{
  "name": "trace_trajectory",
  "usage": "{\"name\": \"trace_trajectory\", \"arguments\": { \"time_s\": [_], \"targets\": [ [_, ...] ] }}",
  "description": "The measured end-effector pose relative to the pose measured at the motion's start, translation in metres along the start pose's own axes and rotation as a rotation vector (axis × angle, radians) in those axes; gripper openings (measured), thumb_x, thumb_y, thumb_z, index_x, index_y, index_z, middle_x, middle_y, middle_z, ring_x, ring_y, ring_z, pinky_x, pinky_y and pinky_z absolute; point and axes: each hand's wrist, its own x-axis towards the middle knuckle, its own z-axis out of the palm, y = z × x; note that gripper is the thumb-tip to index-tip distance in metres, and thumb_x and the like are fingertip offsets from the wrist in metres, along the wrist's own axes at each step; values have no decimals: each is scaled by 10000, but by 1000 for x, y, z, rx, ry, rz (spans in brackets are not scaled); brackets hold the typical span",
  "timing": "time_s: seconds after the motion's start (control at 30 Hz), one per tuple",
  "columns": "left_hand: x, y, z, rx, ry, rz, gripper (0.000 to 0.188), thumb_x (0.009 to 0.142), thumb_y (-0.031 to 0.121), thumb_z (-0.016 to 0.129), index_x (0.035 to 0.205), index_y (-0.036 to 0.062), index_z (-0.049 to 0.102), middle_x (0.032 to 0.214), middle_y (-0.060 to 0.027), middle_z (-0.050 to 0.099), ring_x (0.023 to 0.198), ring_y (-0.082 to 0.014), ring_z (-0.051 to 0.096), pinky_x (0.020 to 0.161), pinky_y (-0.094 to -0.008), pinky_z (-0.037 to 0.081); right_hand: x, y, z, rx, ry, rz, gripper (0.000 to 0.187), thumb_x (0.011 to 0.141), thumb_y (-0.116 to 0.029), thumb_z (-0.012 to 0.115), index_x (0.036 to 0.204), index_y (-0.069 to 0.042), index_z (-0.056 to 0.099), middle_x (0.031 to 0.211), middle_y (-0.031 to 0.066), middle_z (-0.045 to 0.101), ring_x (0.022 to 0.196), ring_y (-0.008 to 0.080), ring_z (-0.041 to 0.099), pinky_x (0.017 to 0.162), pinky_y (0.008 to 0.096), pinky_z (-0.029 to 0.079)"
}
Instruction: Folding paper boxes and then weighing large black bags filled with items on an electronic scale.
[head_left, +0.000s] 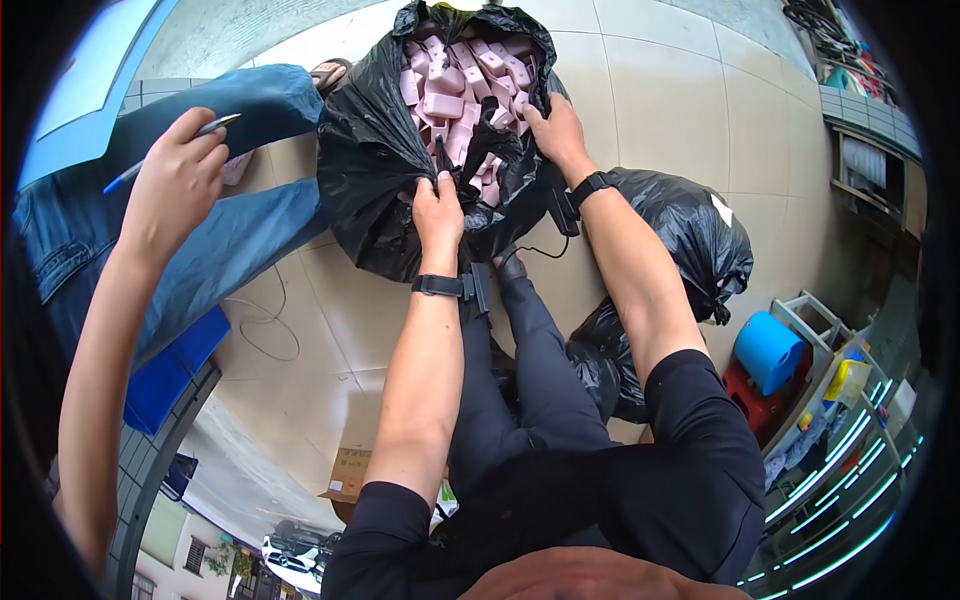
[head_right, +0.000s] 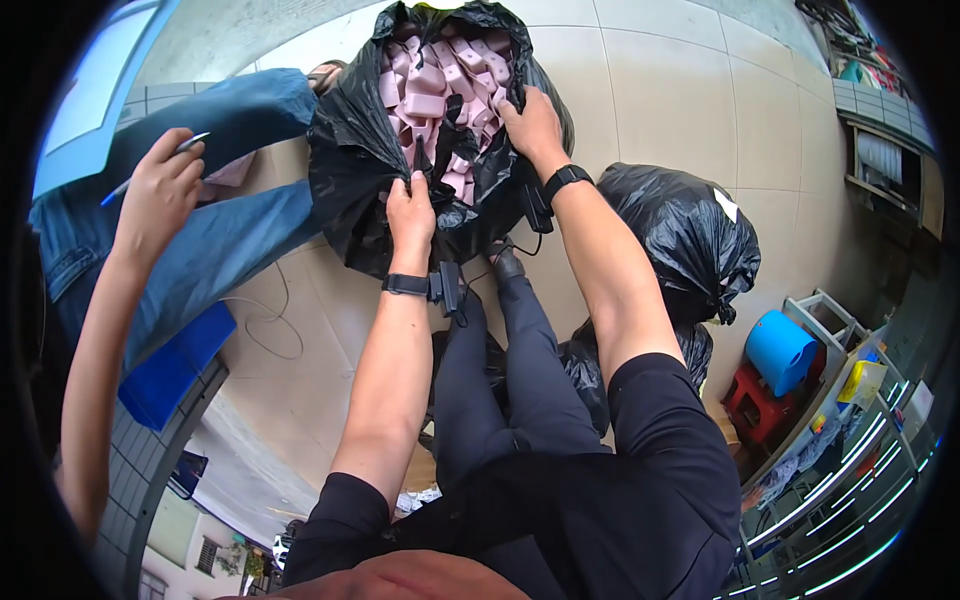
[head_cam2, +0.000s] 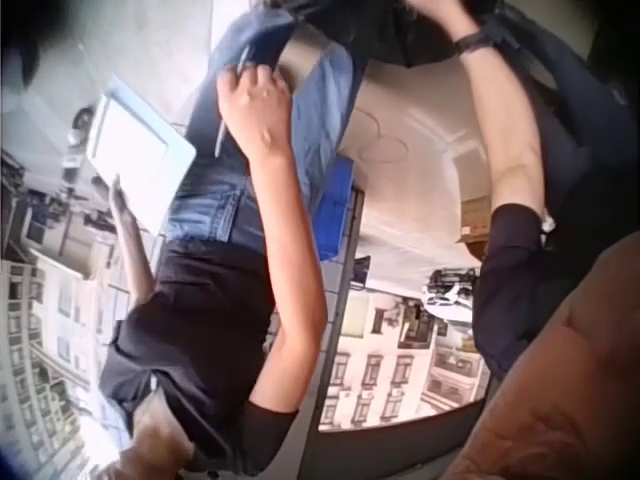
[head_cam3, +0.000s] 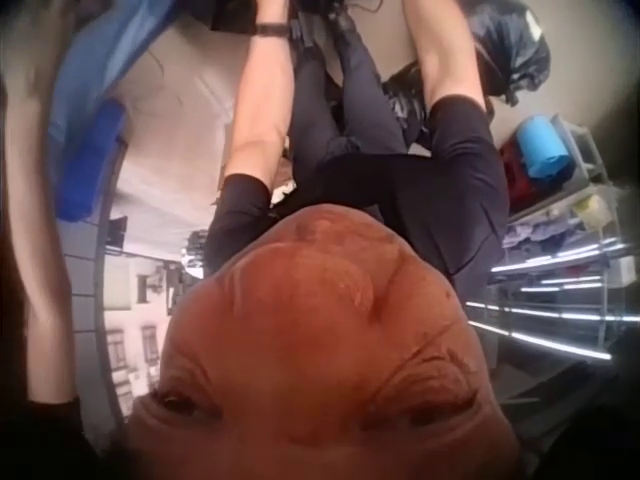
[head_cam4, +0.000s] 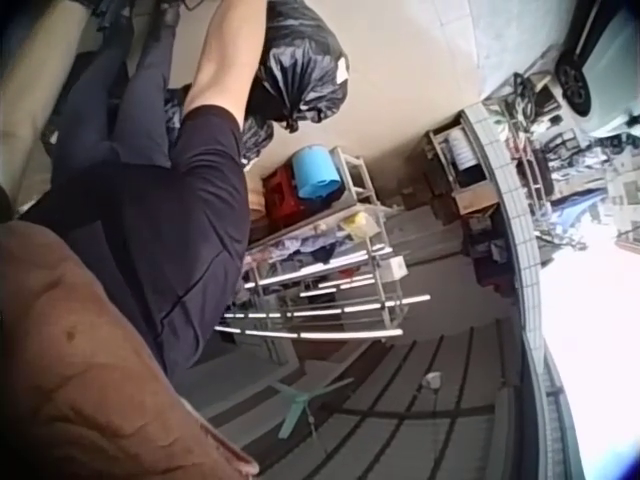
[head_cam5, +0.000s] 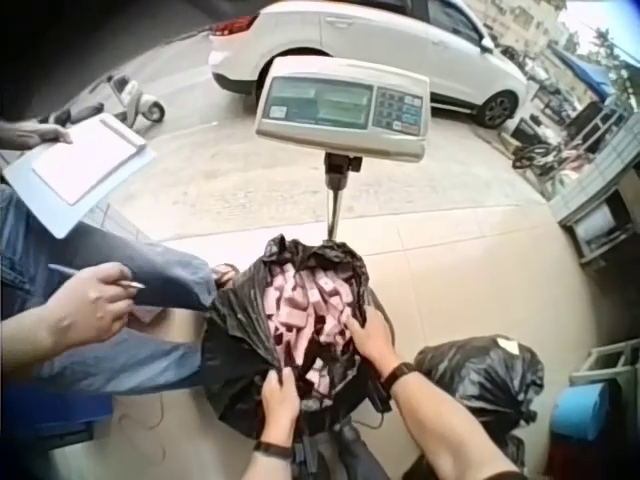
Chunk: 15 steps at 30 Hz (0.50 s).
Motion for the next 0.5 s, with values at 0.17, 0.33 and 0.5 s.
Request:
{"name": "trace_trajectory", "arguments": {
  "time_s": [0.17, 0.33, 0.5],
  "targets": [
    [3, -6, 8, 57, 11, 12, 387, 934, 303, 546, 828, -67, 512, 764, -268, 578, 713, -411, 546, 698, -447, 438, -23, 13, -10, 35, 99, -32, 585, 859, -401, 626, 1264, 12, 541, 1228, 239, 576, 1137, 378, 558, 982, 427, 437],
    [0, -14, 11, 34, 53, 60, 373, 925, 297, 554, 855, -68, 535, 782, -266, 594, 735, -417, 566, 706, -450, 440, -46, 30, -21, 121, 205, -112, 554, 862, -386, 639, 1241, 9, 556, 1168, 211, 602, 1080, 353, 580, 963, 418, 447],
    [1, -23, 8, 102, 31, 90, 366, 922, 297, 557, 863, -65, 548, 781, -255, 603, 739, -415, 569, 712, -442, 445, -99, 53, -32, 191, 197, -58, 480, 878, -336, 639, 1214, 1, 574, 1148, 201, 611, 1062, 333, 591, 938, 397, 461]
  ]
}}
